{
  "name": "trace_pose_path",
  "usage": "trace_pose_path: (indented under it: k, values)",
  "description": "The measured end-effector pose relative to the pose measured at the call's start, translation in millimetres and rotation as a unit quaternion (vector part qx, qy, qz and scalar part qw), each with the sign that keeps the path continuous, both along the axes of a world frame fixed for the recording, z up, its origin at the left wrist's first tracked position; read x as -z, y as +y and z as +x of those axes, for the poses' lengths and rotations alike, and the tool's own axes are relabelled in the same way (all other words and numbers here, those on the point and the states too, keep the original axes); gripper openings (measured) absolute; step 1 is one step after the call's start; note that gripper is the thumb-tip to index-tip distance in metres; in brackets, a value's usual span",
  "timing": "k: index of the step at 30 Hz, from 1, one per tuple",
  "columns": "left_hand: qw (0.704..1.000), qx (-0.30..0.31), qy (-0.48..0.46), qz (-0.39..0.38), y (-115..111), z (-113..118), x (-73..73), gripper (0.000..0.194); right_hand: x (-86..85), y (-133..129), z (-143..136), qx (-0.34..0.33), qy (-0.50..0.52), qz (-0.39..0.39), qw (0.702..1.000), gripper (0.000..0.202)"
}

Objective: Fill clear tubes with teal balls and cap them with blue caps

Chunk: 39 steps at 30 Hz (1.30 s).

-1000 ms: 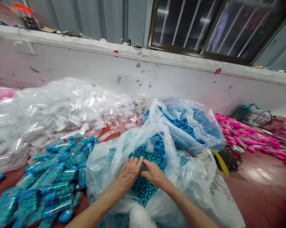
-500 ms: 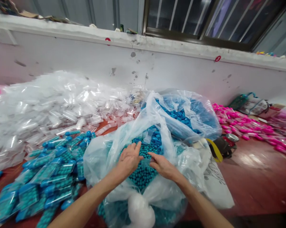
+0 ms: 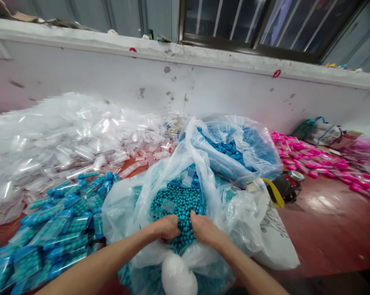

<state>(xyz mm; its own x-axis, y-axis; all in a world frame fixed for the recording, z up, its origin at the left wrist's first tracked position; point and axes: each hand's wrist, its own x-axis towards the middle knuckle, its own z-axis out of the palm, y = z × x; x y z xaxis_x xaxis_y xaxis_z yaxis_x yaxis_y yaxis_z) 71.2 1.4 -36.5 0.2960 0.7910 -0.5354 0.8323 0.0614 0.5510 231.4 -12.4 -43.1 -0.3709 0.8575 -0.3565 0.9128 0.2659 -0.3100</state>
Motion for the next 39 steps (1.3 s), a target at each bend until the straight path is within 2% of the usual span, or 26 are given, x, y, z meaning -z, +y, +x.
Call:
trace_pose_path:
  k: [5, 8, 9, 11, 13, 17, 20, 23, 29, 33, 36, 39]
  values:
    - [0.979, -0.177, -0.09, -0.038, 2, 23, 22.6, 0.01, 6.4, 5, -12, 0.024, 0.051, 0.001, 0.998, 0.035]
    - [0.942, -0.265, -0.195, -0.064, 3, 27, 29.4, 0.009, -0.4, 8, -9, 0.06, 0.11, -0.049, 0.991, 0.03]
    - [0.927, -0.286, -0.232, -0.079, 3, 27, 30.4, 0.009, -3.8, 10, -6, 0.069, 0.119, -0.046, 0.989, 0.028]
    - [0.893, -0.314, -0.302, -0.116, 5, 26, 30.6, 0.011, -11.4, 14, 3, 0.09, 0.096, 0.012, 0.991, 0.022]
    - [0.86, -0.323, -0.364, -0.155, 6, 24, 29.2, 0.014, -17.8, 21, 11, 0.124, 0.047, 0.091, 0.987, 0.019]
    - [0.807, -0.322, -0.452, -0.203, 5, 22, 27.5, 0.02, -21.4, 34, 11, 0.181, -0.03, 0.14, 0.973, 0.022]
    - [0.78, -0.327, -0.488, -0.216, 4, 20, 29.1, 0.024, -16.5, 34, 1, 0.164, -0.096, 0.176, 0.966, 0.031]
    - [0.763, -0.324, -0.51, -0.231, 2, 14, 29.2, 0.029, -7.4, 25, -1, 0.113, -0.093, 0.204, 0.968, 0.04]
    - [0.738, -0.319, -0.546, -0.235, -3, 2, 22.5, 0.044, 22.9, 14, 17, 0.017, -0.033, 0.307, 0.951, 0.037]
    - [0.737, -0.321, -0.553, -0.217, -6, 0, 20.3, 0.057, 35.8, 18, 24, -0.003, 0.036, 0.35, 0.936, 0.033]
    - [0.744, -0.319, -0.546, -0.217, -8, 1, 19.0, 0.052, 27.5, 18, 20, 0.03, 0.061, 0.328, 0.942, 0.028]
    - [0.757, -0.309, -0.543, -0.191, -10, 1, 16.4, 0.05, 7.6, 14, 10, 0.052, 0.091, 0.225, 0.969, 0.034]
